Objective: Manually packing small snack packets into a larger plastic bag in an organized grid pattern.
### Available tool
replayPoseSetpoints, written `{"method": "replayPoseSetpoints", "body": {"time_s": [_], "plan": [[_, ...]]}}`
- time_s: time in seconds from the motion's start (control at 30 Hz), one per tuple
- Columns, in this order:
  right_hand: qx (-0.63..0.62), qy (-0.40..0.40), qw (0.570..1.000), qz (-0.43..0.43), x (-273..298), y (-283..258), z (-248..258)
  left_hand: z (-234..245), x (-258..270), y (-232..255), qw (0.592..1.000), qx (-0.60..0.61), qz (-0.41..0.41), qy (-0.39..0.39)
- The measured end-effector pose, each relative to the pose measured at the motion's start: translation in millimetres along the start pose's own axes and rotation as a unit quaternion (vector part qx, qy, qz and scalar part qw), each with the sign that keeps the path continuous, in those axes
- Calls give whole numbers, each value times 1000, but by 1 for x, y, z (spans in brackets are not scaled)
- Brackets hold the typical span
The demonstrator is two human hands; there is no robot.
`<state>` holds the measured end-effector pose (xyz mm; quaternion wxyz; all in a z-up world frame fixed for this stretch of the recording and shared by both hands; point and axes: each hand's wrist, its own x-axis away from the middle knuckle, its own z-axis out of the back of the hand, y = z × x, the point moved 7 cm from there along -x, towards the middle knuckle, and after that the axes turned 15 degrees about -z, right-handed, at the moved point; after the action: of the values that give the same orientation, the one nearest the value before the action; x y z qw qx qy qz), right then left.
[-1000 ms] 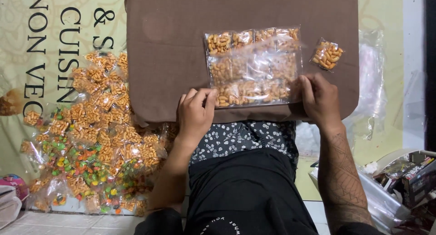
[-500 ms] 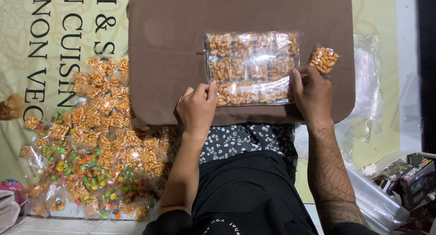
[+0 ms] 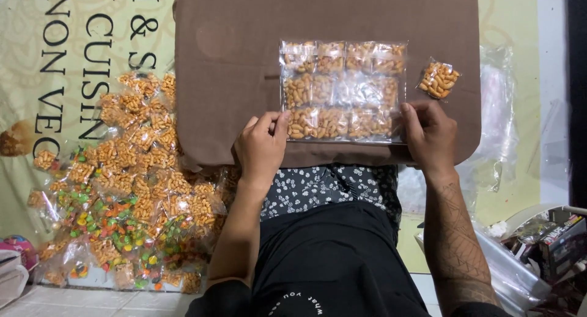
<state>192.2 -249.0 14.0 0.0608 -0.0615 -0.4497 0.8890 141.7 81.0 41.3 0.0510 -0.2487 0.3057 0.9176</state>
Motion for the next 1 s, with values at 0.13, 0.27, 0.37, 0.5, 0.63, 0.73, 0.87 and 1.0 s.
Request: {"method": "replayPoseSetpoints", "body": {"time_s": [0.13, 0.27, 0.37, 0.5, 0.63, 0.73, 0.87, 1.0], "plan": [[-99, -24, 995, 15, 2, 20, 15, 13, -5, 7, 983, 177, -50, 2], [-302, -293, 904, 76, 29, 13, 27, 6, 30, -18, 907, 382, -160, -73], [-321, -341, 881, 71, 42, 18, 26, 14, 32, -26, 910, 386, -124, -85], [-37, -178, 983, -24, 26, -24, 18, 29, -9, 4, 966, 205, -149, -52], [250, -221, 932, 142, 13, -57, -30, -27, -20, 16, 947, 11, -173, -269], [310, -165, 908, 230, -1, -65, -47, -48, -21, 13, 928, -30, -180, -324], [321, -201, 905, 196, -26, -67, -62, -55, -30, 3, 913, -29, -97, -396], [309, -72, 922, 222, -38, -78, -43, -68, -42, -10, 933, -100, -127, -321]]}}
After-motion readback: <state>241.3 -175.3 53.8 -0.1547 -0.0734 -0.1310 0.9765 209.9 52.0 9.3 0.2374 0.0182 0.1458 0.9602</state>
